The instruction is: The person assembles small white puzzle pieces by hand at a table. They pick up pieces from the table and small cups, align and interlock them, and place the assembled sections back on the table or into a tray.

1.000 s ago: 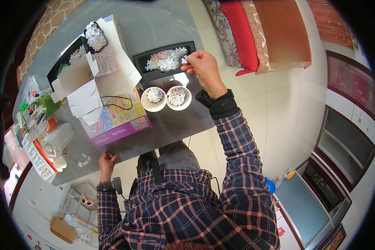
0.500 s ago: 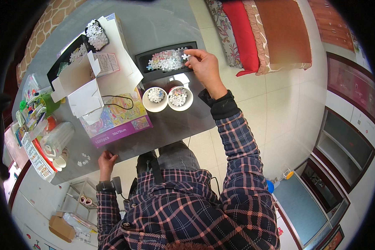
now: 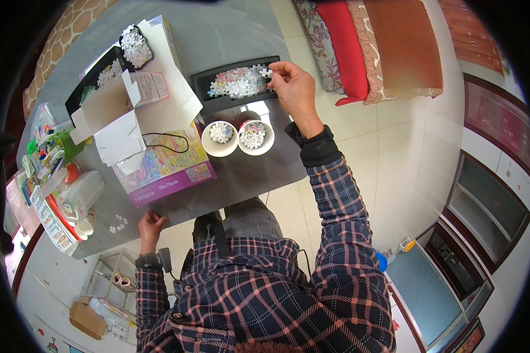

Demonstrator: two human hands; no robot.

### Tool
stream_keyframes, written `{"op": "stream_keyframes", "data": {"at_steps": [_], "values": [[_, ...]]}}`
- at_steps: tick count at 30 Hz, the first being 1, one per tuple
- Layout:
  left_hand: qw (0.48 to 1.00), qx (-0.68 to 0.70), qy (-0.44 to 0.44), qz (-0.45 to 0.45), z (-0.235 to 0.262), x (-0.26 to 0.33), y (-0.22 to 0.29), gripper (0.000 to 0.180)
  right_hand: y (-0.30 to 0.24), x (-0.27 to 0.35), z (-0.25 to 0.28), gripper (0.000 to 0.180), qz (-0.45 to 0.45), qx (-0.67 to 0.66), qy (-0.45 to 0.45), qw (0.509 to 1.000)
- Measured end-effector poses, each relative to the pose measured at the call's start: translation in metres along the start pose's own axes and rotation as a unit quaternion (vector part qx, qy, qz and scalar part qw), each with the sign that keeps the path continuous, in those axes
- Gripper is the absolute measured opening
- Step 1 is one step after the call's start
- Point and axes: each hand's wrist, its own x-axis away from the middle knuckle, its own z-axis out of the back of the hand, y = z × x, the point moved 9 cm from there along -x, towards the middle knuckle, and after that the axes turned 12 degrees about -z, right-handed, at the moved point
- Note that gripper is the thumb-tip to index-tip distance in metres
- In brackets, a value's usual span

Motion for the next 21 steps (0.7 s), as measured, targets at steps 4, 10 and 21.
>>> {"op": "stream_keyframes", "data": {"at_steps": [4,10,21], "values": [[1.000,-0.012,-0.003,-0.005,0.001,0.000,0.001,0.030,0.002,0.003,-0.016,0.020,-0.009,-0.009,-0.045,0.999],[1.000,0.002,-0.005,0.013,-0.003,0.000,-0.011,0.030,0.003,0.005,-0.007,0.021,-0.010,0.011,-0.007,1.000],[0.999,-0.033,0.005,-0.015,0.002,-0.004,0.000,0.031,0.031,0.083,0.050,0.016,-0.049,0.008,0.023,0.999]]}}
